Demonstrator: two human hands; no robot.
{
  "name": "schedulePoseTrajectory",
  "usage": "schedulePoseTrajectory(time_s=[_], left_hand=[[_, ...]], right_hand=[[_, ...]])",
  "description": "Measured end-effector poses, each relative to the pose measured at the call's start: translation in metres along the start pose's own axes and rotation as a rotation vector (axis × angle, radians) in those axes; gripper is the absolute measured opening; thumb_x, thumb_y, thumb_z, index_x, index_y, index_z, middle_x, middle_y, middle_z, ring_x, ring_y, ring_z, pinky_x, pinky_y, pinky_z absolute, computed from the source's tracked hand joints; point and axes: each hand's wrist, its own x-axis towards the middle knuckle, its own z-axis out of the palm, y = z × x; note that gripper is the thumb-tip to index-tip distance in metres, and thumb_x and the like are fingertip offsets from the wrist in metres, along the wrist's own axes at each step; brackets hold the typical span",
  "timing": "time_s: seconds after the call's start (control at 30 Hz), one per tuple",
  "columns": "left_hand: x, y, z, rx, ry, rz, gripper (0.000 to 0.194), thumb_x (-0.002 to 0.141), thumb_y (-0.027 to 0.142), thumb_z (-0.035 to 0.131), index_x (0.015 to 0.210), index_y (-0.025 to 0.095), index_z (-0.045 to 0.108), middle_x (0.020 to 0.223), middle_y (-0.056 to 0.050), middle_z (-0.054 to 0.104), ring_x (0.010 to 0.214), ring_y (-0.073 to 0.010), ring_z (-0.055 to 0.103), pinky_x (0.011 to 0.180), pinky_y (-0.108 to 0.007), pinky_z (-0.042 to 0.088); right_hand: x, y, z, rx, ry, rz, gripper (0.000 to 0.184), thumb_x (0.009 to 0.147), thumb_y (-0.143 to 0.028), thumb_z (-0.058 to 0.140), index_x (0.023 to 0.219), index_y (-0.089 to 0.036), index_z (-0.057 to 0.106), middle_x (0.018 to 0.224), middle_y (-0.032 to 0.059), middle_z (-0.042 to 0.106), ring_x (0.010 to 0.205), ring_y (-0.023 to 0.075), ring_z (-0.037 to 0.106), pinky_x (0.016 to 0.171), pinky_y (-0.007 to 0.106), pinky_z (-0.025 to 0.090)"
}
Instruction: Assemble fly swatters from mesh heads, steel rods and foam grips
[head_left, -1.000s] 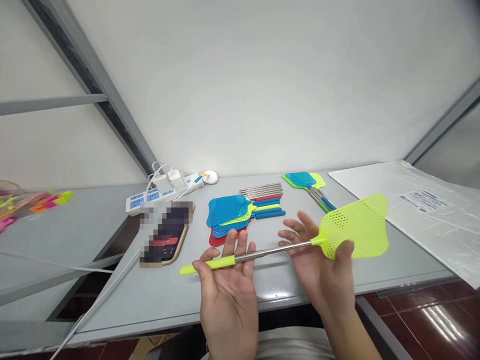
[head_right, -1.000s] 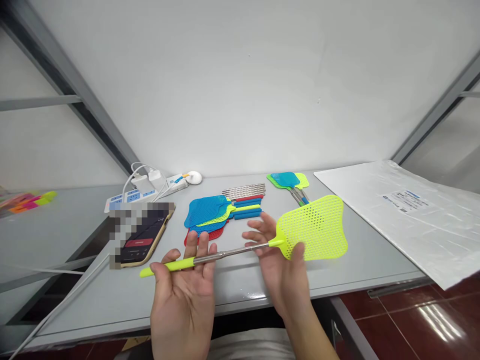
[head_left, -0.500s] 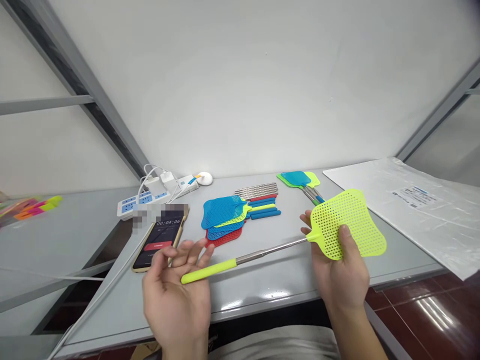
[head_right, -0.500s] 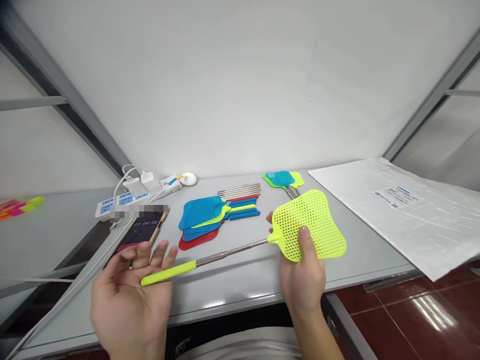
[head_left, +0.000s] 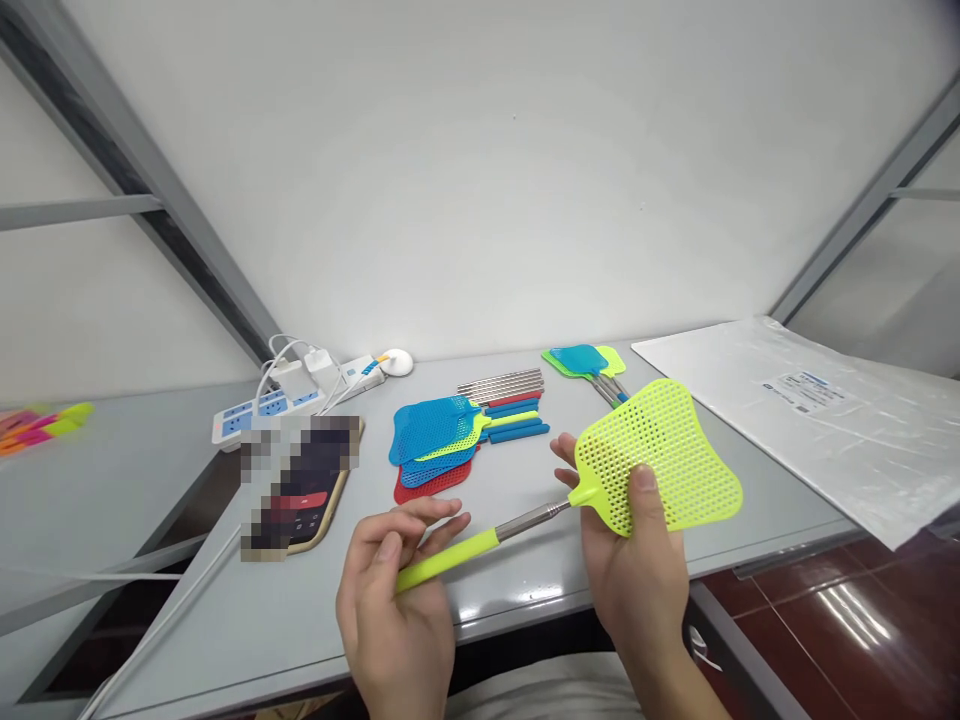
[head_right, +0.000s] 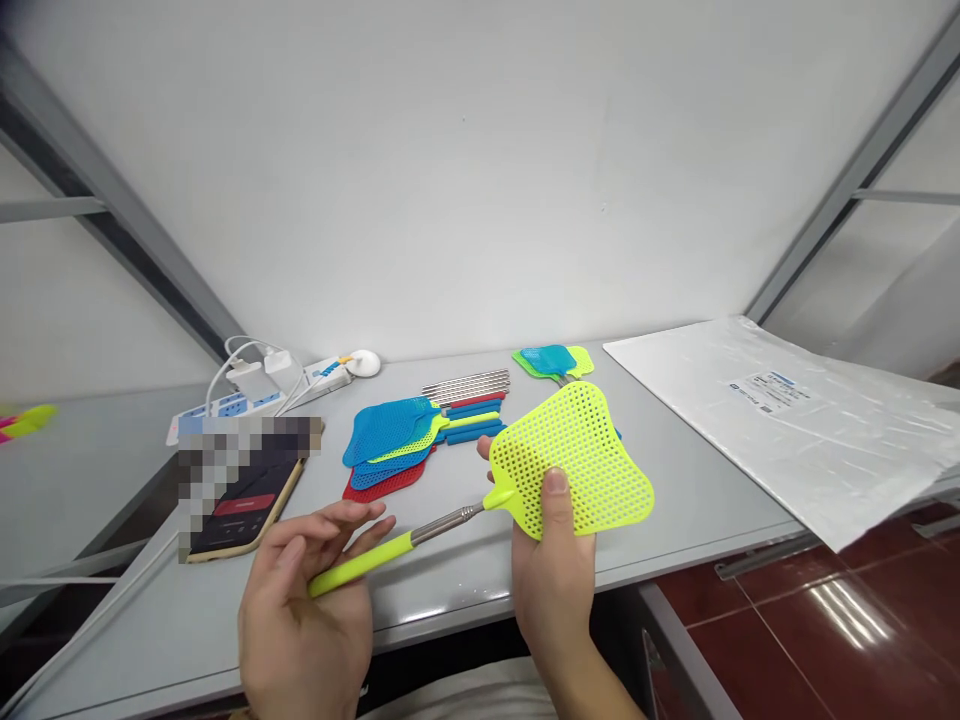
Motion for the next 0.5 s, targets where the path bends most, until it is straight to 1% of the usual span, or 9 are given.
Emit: schedulePoseTrajectory(time_s=[0.1,0.17,0.27,0.3,0.33,0.37,0.43,0.47,0.5], left_hand=[[-0.002,0.002,0.0,0.032,-0.046,-0.019,0.014,0.087,0.028,0.058,0.077,0.019,0.062,0.086,-0.005,0.07,0.088,-0.0235,0.069,0.074,-0.037,0.061],[-0.006,-0.001,0.005,0.034,-0.099,-0.083,0.014,0.085,0.03,0.062,0.078,0.018,0.063,0.09,-0.006,0.07,0.09,-0.0246,0.069,0.075,-0.037,0.061],[-0.022,-0.021,0.025,0.0,-0.2,-0.237,0.018,0.076,0.034,0.074,0.08,0.019,0.064,0.104,-0.007,0.068,0.091,-0.0237,0.069,0.082,-0.037,0.058],[-0.03,-0.031,0.033,-0.027,-0.218,-0.255,0.026,0.07,0.035,0.079,0.086,0.02,0.065,0.113,-0.008,0.066,0.1,-0.0261,0.067,0.085,-0.038,0.057],[-0.037,-0.041,0.04,-0.046,-0.221,-0.241,0.037,0.065,0.04,0.082,0.093,0.022,0.065,0.124,-0.01,0.061,0.112,-0.0299,0.062,0.087,-0.039,0.056],[-0.043,-0.052,0.046,-0.038,-0.196,-0.23,0.045,0.063,0.045,0.082,0.099,0.022,0.065,0.133,-0.012,0.056,0.122,-0.0326,0.055,0.087,-0.038,0.055],[-0.05,-0.071,0.053,-0.022,-0.135,-0.273,0.048,0.06,0.048,0.084,0.098,0.023,0.064,0.138,-0.013,0.05,0.131,-0.0361,0.047,0.083,-0.037,0.056],[-0.051,-0.079,0.053,-0.008,-0.12,-0.281,0.051,0.058,0.049,0.085,0.097,0.024,0.064,0.138,-0.014,0.05,0.133,-0.0375,0.043,0.083,-0.038,0.055],[-0.049,-0.084,0.052,0.006,-0.111,-0.277,0.053,0.056,0.049,0.086,0.097,0.024,0.064,0.137,-0.014,0.049,0.135,-0.0386,0.04,0.084,-0.04,0.054]], right_hand=[[0.006,-0.003,-0.001,-0.039,-0.022,-0.037,0.039,0.096,-0.047,0.05,0.12,-0.018,0.063,0.114,0.0121,0.072,0.113,0.0299,0.065,0.096,0.049,0.05],[0.009,-0.001,-0.001,-0.06,-0.074,-0.036,0.041,0.098,-0.048,0.045,0.118,-0.018,0.064,0.116,0.0121,0.071,0.112,0.0292,0.065,0.099,0.049,0.047],[0.006,0.009,0.001,-0.069,-0.248,0.017,0.039,0.099,-0.049,0.043,0.123,-0.022,0.06,0.124,0.0105,0.068,0.115,0.027,0.063,0.102,0.048,0.045],[0.003,0.013,0.001,-0.084,-0.297,0.032,0.037,0.099,-0.048,0.045,0.124,-0.025,0.057,0.127,0.0096,0.066,0.118,0.0258,0.062,0.102,0.047,0.044],[0.001,0.017,0.001,-0.11,-0.327,0.039,0.035,0.099,-0.046,0.046,0.126,-0.026,0.055,0.129,0.0089,0.065,0.121,0.0245,0.059,0.103,0.046,0.044],[0.0,0.019,0.001,-0.149,-0.345,0.043,0.034,0.099,-0.045,0.047,0.126,-0.027,0.054,0.131,0.0087,0.064,0.125,0.0235,0.056,0.104,0.044,0.044],[0.002,0.021,-0.002,-0.266,-0.342,0.025,0.03,0.099,-0.045,0.046,0.119,-0.026,0.059,0.13,0.009,0.063,0.128,0.0228,0.053,0.104,0.04,0.044],[0.005,0.019,-0.005,-0.328,-0.333,0.011,0.031,0.099,-0.046,0.045,0.114,-0.025,0.062,0.125,0.0093,0.065,0.125,0.023,0.055,0.103,0.039,0.044],[0.01,0.016,-0.009,-0.384,-0.319,-0.008,0.032,0.099,-0.047,0.044,0.111,-0.024,0.064,0.112,0.0087,0.069,0.118,0.023,0.06,0.1,0.038,0.045]])
